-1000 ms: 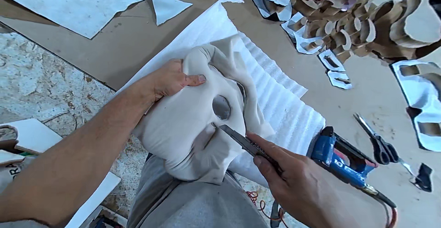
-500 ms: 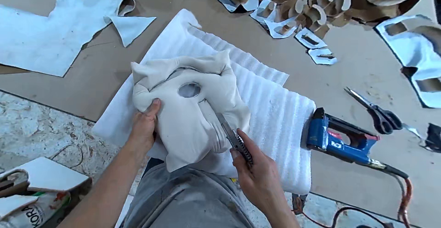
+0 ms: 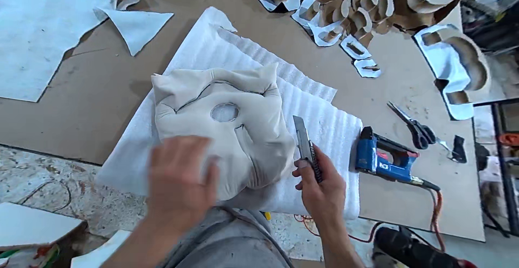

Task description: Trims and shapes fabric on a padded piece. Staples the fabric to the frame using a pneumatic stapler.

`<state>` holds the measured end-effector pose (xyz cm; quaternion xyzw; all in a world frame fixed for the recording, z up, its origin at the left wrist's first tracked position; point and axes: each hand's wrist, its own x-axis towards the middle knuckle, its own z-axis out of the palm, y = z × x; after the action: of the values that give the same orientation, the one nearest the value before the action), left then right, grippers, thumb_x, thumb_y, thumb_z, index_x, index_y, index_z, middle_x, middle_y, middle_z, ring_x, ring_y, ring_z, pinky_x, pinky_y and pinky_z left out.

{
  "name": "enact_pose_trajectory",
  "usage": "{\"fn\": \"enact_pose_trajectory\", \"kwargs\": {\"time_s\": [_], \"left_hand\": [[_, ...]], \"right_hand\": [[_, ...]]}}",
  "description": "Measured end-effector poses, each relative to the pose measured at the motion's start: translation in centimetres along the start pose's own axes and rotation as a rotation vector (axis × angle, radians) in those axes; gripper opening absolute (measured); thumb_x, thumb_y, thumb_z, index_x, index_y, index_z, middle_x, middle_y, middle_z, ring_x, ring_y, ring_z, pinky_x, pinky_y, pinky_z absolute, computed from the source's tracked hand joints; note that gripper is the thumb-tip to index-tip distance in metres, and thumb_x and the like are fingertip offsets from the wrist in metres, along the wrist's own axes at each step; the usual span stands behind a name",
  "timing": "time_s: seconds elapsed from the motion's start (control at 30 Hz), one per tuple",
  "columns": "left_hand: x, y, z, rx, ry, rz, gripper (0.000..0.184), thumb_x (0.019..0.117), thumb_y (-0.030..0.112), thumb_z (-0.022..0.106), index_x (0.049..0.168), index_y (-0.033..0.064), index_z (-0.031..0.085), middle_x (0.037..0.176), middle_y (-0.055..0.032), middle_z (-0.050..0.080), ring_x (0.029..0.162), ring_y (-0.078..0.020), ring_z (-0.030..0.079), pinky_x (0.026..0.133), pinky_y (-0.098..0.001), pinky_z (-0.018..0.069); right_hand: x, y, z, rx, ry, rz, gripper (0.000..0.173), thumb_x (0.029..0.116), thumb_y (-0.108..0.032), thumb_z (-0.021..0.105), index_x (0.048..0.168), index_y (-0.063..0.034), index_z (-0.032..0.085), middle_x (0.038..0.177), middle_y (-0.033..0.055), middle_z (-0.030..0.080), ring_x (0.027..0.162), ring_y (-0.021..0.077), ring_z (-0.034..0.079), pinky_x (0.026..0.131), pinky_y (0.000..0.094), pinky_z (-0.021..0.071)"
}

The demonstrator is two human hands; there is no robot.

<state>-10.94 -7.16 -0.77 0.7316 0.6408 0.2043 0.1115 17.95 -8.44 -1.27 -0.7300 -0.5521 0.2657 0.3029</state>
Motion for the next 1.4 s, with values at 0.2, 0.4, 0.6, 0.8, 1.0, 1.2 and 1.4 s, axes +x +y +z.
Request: {"fn": "enact_pose_trajectory", "kwargs": {"time_s": [0.2, 0.4, 0.6, 0.8, 1.0, 1.2, 1.4], "left_hand": [[1.6, 4.5, 9.2, 0.054, -0.254, 0.325, 0.061, 0.0994, 0.058, 0.043, 0.134, 0.0150, 0.068, 0.138, -0.0036, 0.063, 0.135, -0.0267, 0.051, 0.118, -0.0565, 0.0299], [2.0, 4.3, 9.3, 0.109, -0.276, 0.368, 0.061, 0.1027, 0.056, 0.036, 0.130, 0.0122, 0.069, 0.139, -0.0054, 0.063, 0.136, -0.0266, 0.052, 0.119, -0.0586, 0.0288], [2.4, 0.5, 6.9, -0.051, -0.102, 0.288, 0.040, 0.1002, 0.036, 0.049, 0.117, 0.0105, 0.075, 0.132, -0.0066, 0.069, 0.134, -0.0267, 0.056, 0.109, -0.0467, 0.0478], [8.4, 0.2, 5.8, 0.068, -0.245, 0.129, 0.037, 0.1049, 0.019, 0.045, 0.134, 0.0072, 0.065, 0.139, -0.0122, 0.063, 0.139, -0.0329, 0.051, 0.119, -0.0574, 0.0314], [12.1, -1.8, 5.5, 0.054, -0.199, 0.104, 0.041, 0.1016, 0.025, 0.057, 0.140, 0.0094, 0.060, 0.149, -0.0191, 0.053, 0.143, -0.0421, 0.042, 0.114, -0.0650, 0.0321], [14.3, -1.2, 6.6, 0.232, -0.369, 0.232, 0.046, 0.0988, 0.029, 0.063, 0.134, 0.0003, 0.059, 0.129, -0.0216, 0.062, 0.124, -0.0402, 0.058, 0.111, -0.0615, 0.0378], [16.2, -0.8, 5.0, 0.233, -0.590, 0.216, 0.042, 0.0988, 0.031, 0.067, 0.129, 0.0023, 0.063, 0.124, -0.0245, 0.063, 0.122, -0.0428, 0.058, 0.105, -0.0584, 0.0439]], "right_hand": [[0.1, 1.7, 0.1, 0.095, -0.009, 0.042, 0.045, 0.0974, -0.028, 0.056, 0.135, -0.0032, 0.062, 0.091, -0.0017, 0.074, 0.062, 0.0063, 0.067, 0.049, 0.0237, 0.0556], [-0.5, 1.6, 0.5, 0.115, -0.095, 0.004, 0.046, 0.0983, -0.029, 0.055, 0.137, -0.0045, 0.060, 0.093, -0.0030, 0.074, 0.063, 0.0054, 0.066, 0.050, 0.0236, 0.0563], [-1.2, -1.6, 1.5, -0.220, -0.201, -0.258, 0.047, 0.0960, -0.021, 0.053, 0.140, -0.0105, 0.064, 0.082, 0.0014, 0.069, 0.054, 0.0080, 0.060, 0.049, 0.0294, 0.0539], [0.0, -2.9, 4.9, -0.327, -0.198, -0.256, 0.049, 0.0942, -0.021, 0.051, 0.141, -0.0171, 0.065, 0.079, 0.0011, 0.067, 0.054, 0.0120, 0.057, 0.048, 0.0328, 0.0501], [-1.4, -1.6, 4.2, -0.137, -0.134, -0.178, 0.049, 0.0989, -0.027, 0.051, 0.144, -0.0083, 0.058, 0.081, -0.0002, 0.069, 0.057, 0.0082, 0.059, 0.052, 0.0320, 0.0536], [-3.3, -0.8, 3.1, 0.033, -0.281, -0.006, 0.056, 0.0996, -0.024, 0.046, 0.152, -0.0047, 0.045, 0.104, 0.0015, 0.072, 0.072, 0.0101, 0.069, 0.060, 0.0317, 0.0611], [-5.6, -2.5, 3.2, -0.089, -0.161, -0.207, 0.048, 0.1020, -0.025, 0.051, 0.145, -0.0034, 0.056, 0.100, 0.0053, 0.074, 0.066, 0.0109, 0.067, 0.057, 0.0318, 0.0588]]}}
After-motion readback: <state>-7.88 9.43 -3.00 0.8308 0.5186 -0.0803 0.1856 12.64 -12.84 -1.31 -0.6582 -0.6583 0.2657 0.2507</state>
